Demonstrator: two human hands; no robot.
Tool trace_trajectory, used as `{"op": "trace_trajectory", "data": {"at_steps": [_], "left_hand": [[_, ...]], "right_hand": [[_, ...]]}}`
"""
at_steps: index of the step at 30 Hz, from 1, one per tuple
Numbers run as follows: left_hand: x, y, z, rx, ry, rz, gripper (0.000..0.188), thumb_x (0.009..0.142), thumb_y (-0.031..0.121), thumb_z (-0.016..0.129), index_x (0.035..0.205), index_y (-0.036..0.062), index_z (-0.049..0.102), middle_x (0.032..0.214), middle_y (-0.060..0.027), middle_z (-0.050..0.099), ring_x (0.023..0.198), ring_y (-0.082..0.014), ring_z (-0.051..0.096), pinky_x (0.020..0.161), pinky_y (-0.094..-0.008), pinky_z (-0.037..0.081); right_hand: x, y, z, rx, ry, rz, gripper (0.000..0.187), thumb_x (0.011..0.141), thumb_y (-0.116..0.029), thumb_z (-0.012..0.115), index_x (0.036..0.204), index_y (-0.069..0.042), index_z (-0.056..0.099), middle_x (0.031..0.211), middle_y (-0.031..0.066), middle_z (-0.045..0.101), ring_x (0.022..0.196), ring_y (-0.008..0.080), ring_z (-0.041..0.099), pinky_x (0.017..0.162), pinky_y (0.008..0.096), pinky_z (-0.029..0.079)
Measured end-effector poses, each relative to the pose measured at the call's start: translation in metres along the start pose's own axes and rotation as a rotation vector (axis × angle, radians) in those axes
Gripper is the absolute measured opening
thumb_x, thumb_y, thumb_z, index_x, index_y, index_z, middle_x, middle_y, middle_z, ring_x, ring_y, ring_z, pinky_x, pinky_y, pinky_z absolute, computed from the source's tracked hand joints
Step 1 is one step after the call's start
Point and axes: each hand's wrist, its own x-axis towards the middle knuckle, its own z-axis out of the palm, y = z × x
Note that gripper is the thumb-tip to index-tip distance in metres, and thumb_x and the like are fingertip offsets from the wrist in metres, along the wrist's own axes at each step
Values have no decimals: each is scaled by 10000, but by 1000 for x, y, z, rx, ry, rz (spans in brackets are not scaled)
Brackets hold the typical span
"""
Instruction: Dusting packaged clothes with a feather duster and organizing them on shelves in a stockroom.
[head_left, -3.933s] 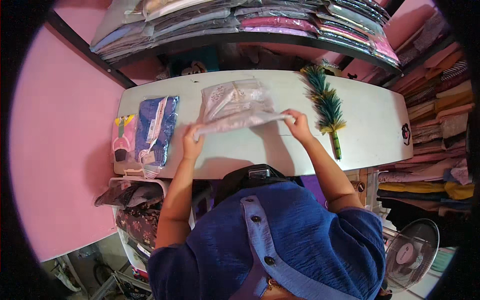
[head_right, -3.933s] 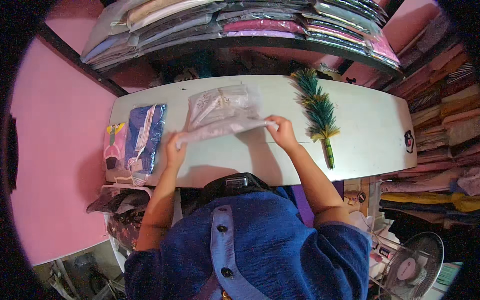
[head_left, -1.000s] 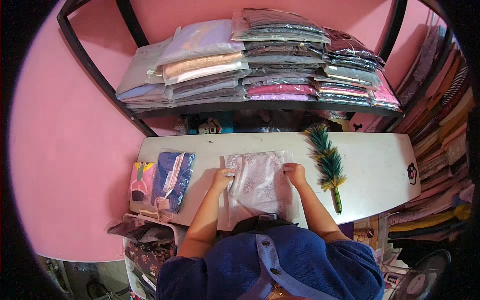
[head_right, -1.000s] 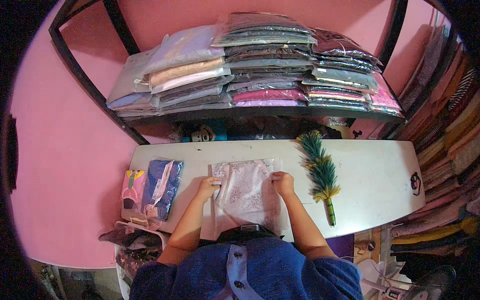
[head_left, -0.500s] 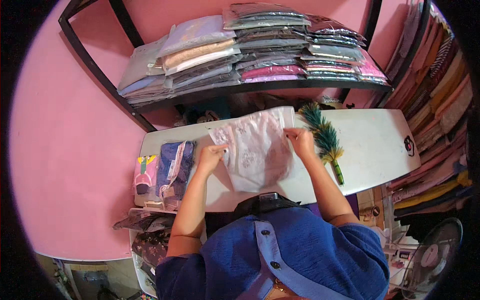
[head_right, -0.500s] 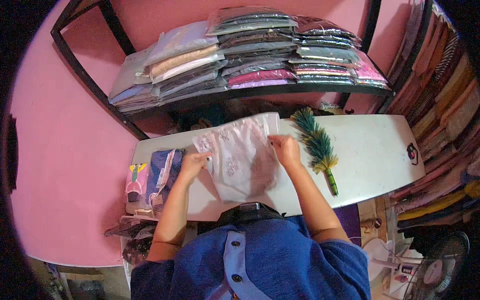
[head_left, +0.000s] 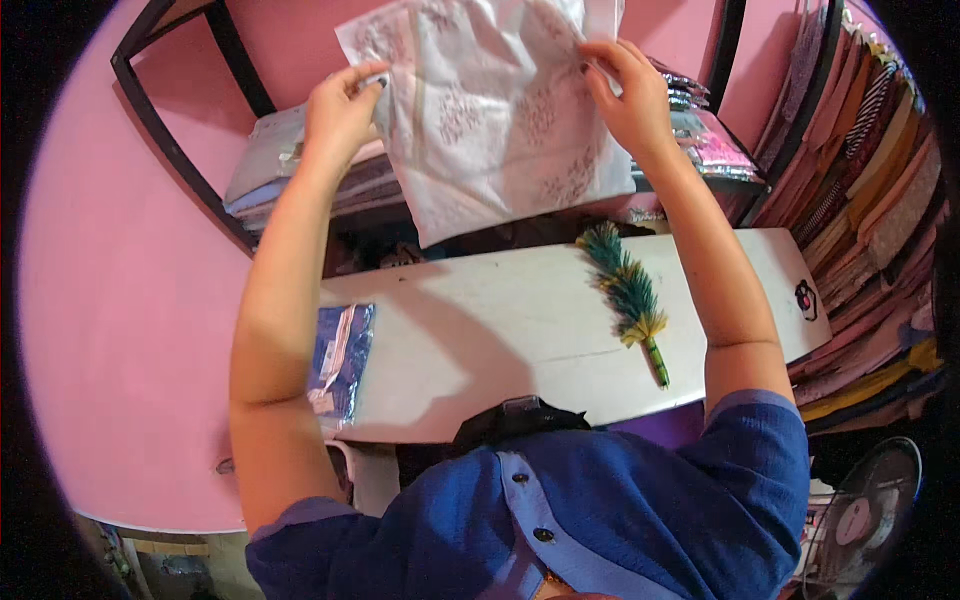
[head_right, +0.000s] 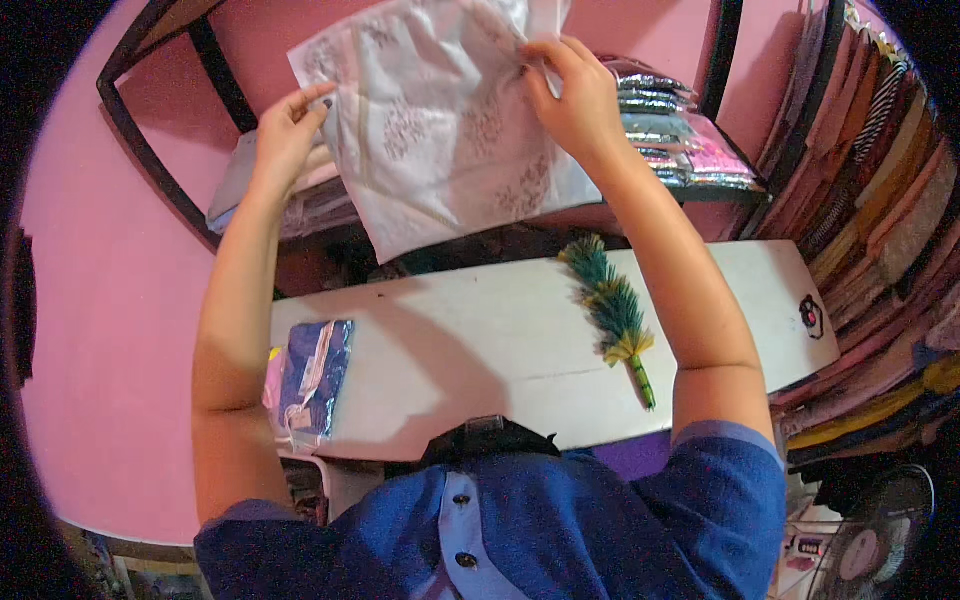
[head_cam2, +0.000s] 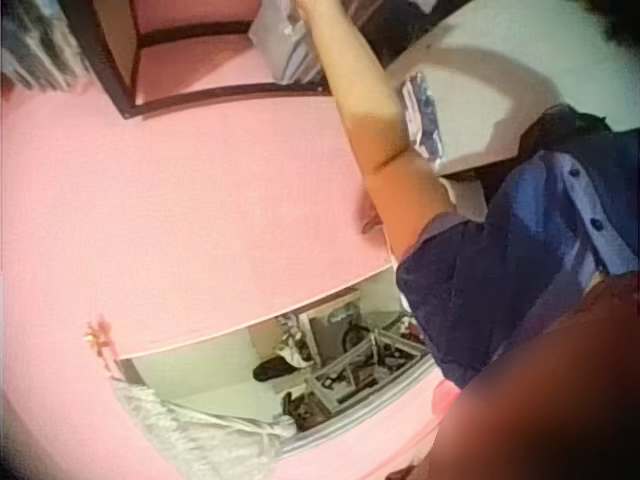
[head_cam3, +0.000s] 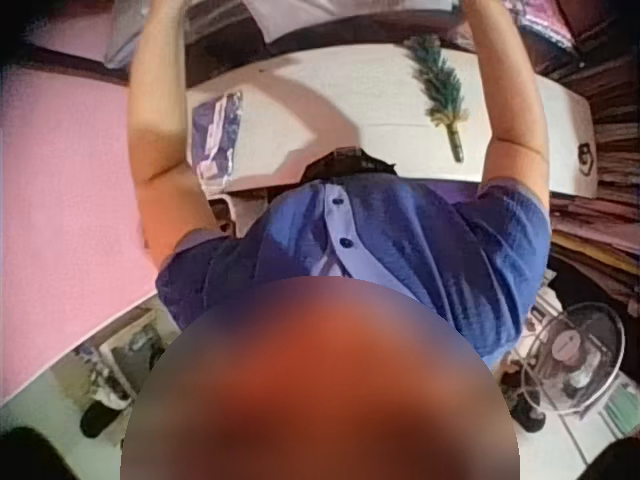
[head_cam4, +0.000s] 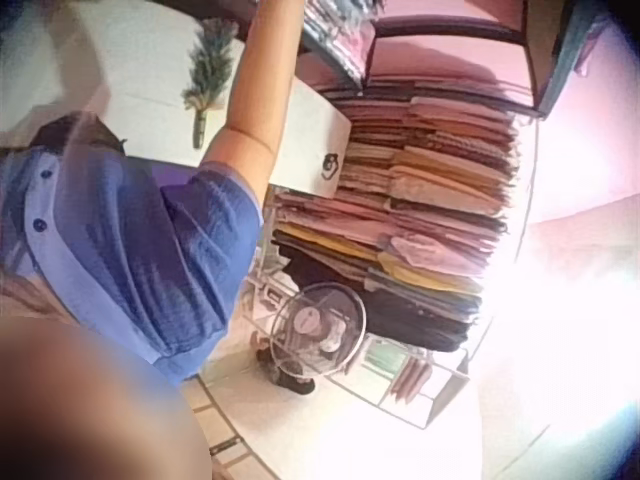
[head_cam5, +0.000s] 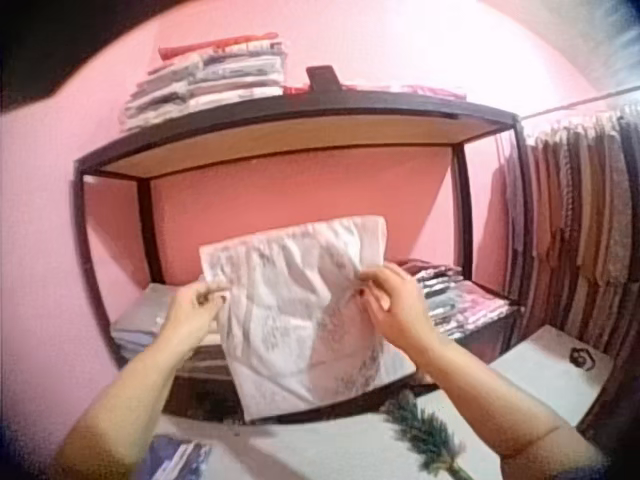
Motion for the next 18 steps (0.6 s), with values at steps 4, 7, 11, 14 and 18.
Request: {"op": "trace_trajectory", "data": {"at_steps": [4,7,11,14,18], "left_hand": [[56,46,18,305,169,178,368,807,243,627,1125,57,615,795,-133,643,735,-200,632,657,-341,475],[108,43,36,481,291,239,349,833,218,593,1147,66,575,953,-191,642,912,-298,624,791,-387,472],[180,35,58,551,417,350,307,870,199,537,1149,75,573,1013,-204,641,974,-334,604,859,-399,449],[227,27,74,657,509,321,285,874,183,519,1132,84,588,1029,-216,636,992,-370,594,867,-433,446],[269,23,105,720,438,104,284,860,144,492,1110,80,610,1084,-208,621,1035,-376,580,874,-446,454]], "right_hand": [[58,20,0,-70,45,-280,297,769,-83,621,1065,-57,635,971,156,597,922,342,597,836,366,482],[99,46,4,-105,-7,-287,378,756,-25,566,1133,-1,569,1111,219,521,988,372,545,863,405,456],[150,93,19,-133,60,-345,355,755,-36,555,1106,10,579,1061,213,538,966,374,550,853,402,457],[175,129,40,-88,41,-284,336,754,-34,542,1083,4,592,1034,210,550,960,373,550,842,405,459],[197,187,72,-92,-8,-212,336,746,-36,536,1073,-20,610,1033,217,556,964,374,551,848,406,457]]}}
